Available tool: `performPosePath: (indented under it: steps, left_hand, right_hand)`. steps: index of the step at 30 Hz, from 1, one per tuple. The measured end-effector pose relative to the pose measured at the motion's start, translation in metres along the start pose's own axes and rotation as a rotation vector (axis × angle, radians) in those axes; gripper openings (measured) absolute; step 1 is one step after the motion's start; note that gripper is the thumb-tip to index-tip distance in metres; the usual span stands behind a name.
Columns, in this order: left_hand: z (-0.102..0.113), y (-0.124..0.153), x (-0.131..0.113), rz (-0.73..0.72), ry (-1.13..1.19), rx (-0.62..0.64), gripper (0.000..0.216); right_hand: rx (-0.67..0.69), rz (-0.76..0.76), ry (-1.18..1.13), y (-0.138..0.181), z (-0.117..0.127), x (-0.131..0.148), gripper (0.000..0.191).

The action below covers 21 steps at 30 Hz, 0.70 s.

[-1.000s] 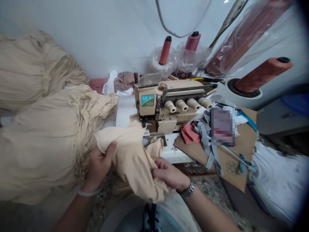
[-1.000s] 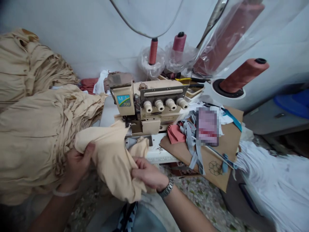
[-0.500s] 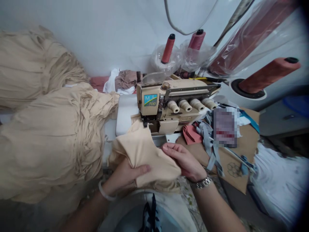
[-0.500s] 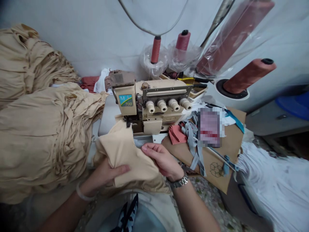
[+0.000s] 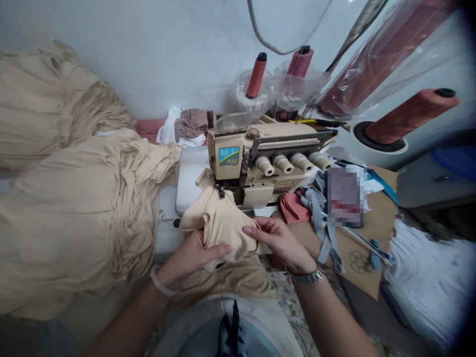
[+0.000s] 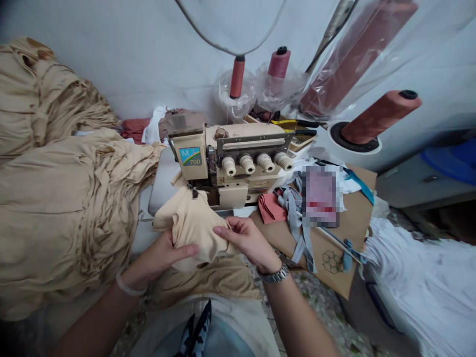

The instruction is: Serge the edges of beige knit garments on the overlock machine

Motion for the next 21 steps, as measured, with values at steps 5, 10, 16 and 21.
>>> performPosePath:
  steps: [5,10,16,21]
  left_hand:
    - [0.003,0.006,-0.008,0.015,0.152,0.051,0.045]
    - [0.013,0.014,-0.047,-0.137,-0.14,-0.073,0.051]
    - [0.047,0.001,-0.117,-0.206,-0.872,-0.203,0.047]
    - [0.038,0.012,-0.173,-0.65,-1.262,-0.459,0.039]
  right_hand:
    - [0.065,-0.033,-0.022,0.008,-0.016,-0.004,0.029]
    - [-0.001,-0.028,-0.069,0.011,-0.016,-0.009,0.032]
    - [-0.026,0.047,0.076,0.002,-0.027,-0.006,0.031]
    - [-0.174,0.115,0.147,-0.004,-0.024,-0.002,0.035]
Point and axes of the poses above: each hand's wrist, its own y-axis away from the middle knuckle, its own z-axis out of the back of the hand, x = y × z, the point moved 10 cm from there along -y, towards the middle knuckle, and after that the axes turned 13 degrees about y, right-handed, at the moved point
